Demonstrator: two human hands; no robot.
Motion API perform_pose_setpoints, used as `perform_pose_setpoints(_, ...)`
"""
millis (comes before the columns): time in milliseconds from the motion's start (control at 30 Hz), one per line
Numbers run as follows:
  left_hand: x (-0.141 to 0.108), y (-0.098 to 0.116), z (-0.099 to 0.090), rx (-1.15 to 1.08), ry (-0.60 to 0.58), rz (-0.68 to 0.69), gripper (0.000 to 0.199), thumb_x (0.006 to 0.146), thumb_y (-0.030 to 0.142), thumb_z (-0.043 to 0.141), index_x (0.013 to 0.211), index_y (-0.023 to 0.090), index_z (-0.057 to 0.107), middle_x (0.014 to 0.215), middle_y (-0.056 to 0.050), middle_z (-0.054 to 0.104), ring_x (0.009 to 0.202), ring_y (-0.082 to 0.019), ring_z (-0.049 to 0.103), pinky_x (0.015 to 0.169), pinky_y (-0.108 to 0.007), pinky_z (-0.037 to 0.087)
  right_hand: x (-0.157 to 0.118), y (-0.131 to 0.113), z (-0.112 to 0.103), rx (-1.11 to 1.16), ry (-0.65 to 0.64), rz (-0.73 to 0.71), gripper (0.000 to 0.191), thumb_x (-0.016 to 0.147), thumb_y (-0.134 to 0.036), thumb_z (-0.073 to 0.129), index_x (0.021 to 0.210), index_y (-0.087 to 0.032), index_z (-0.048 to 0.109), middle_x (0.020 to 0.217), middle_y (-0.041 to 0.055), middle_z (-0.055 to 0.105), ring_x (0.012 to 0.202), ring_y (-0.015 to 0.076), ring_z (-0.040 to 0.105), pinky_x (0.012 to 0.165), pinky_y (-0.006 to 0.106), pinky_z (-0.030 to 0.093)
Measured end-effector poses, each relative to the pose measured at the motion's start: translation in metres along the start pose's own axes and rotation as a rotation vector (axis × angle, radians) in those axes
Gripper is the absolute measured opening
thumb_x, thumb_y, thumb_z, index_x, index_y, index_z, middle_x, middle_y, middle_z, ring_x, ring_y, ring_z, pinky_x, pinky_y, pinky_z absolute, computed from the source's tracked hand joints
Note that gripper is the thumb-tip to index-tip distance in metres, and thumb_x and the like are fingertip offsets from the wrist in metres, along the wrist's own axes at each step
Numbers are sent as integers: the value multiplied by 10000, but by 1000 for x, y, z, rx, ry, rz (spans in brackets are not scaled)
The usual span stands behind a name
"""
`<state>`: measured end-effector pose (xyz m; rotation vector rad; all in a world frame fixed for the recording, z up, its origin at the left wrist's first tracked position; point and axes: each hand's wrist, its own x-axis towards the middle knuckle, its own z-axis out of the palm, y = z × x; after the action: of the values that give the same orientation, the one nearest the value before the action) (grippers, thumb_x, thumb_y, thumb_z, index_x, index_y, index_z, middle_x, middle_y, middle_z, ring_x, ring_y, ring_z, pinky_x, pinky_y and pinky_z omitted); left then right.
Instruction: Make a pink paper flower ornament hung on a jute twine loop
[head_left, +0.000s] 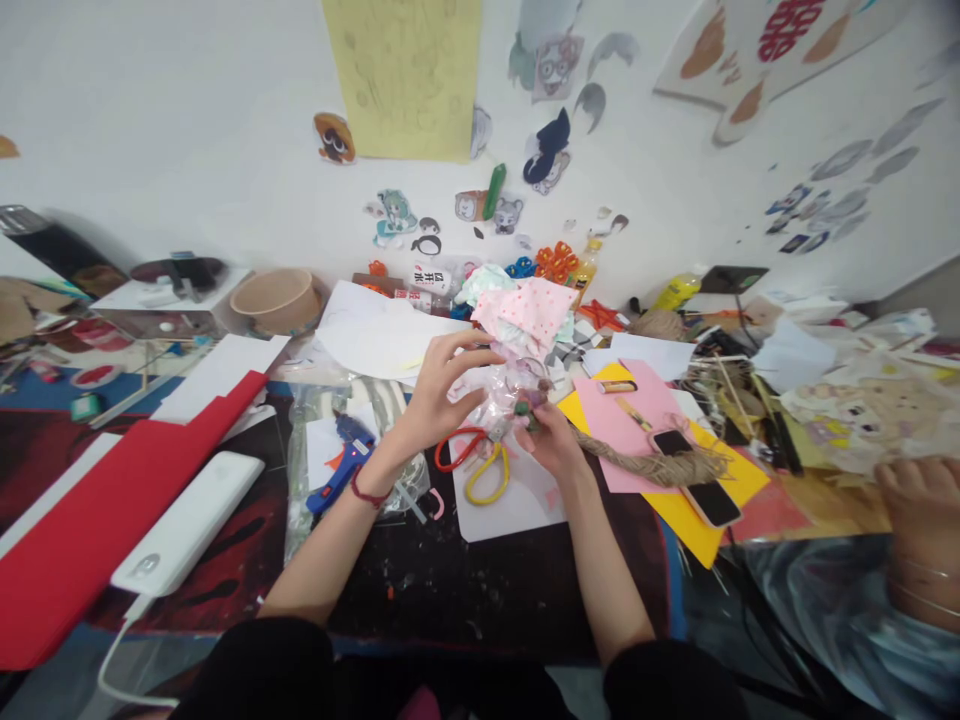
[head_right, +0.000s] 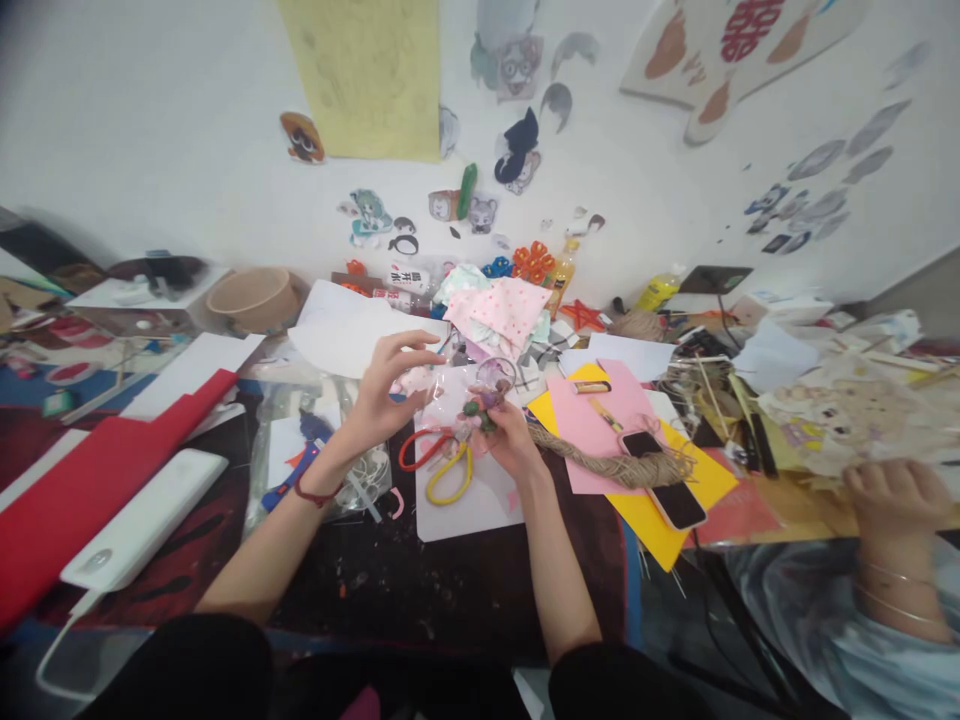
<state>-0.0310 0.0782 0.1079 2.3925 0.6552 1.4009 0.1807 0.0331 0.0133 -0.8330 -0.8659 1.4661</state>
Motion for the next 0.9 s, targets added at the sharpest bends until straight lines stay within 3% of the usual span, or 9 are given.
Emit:
perform_pose_setpoints(100,-1,-9,-4,293,31,33,154,869,372,725,1010,310,714,1306,-46,661,1216,-295,526,1065,-492,330,0,1,-2,9,16,12,263,788,-452,707,929,-232,681,715,-14,658,423,83,400,408,260,376)
perform_pose_setpoints(200,-6,-15,-10,411,47,20,156,811,423,780,826,290,699,1137,-30,732,1100,-298,547,1011,-492,314,0,-1,-5,19,35,21,248,828,-485,668,867,-240,675,668,-24,651,414,79,389,413,244,372)
perform_pose_setpoints(333,-10,-9,-11,261,137,-79,269,783,352,793,662,239,580,827,-15,712,892,-241,560,907,-435,379,-1,-5,-4,8,-8,48,475,859,-608,600,1211,-295,659,815,-3,735,438,81,456,434,231,399)
perform_pose_setpoints(433,-10,-2,-7,103,215,-235,241,787,283,762,679,233,552,755,-2,651,845,-210,555,848,-385,423,-2,-2,-1,-45,-71,70,744,695,-608,788,1342,-292,597,1006,57,772,603,124,618,533,253,489)
perform_pose_setpoints(533,-7,-1,-4,46,220,-327,154,793,230,727,768,228,575,784,6,641,813,-182,573,804,-345,451,-3,6,2,-133,-54,58,551,618,-454,901,1073,-208,710,947,78,776,666,144,653,621,279,528)
perform_pose_setpoints(600,-5,-4,-4,16,204,-362,117,778,188,709,790,219,597,801,9,658,797,-169,590,811,-332,459,-3,9,4,-203,-7,37,351,737,-469,826,895,-177,713,716,35,724,552,122,589,559,266,484)
perform_pose_setpoints(667,-5,-7,-7,-11,170,-391,78,765,163,693,795,211,638,802,9,674,790,-162,604,821,-325,460,-3,5,5,-280,50,-4,320,822,-485,751,860,-169,719,553,-24,610,461,97,482,486,244,401)
perform_pose_setpoints(800,-15,-14,-10,-38,130,-498,111,785,245,720,891,211,723,765,12,663,723,-143,575,750,-301,438,-6,-20,4,-421,159,-145,278,827,-446,754,799,-170,735,636,-17,630,582,111,523,572,243,431)
perform_pose_setpoints(900,-30,-21,-4,-55,122,-619,144,788,340,739,803,200,711,668,18,616,632,-130,509,645,-280,388,-7,-37,3,-494,176,-195,311,840,-461,729,720,-174,719,671,0,656,666,147,592,660,271,485)
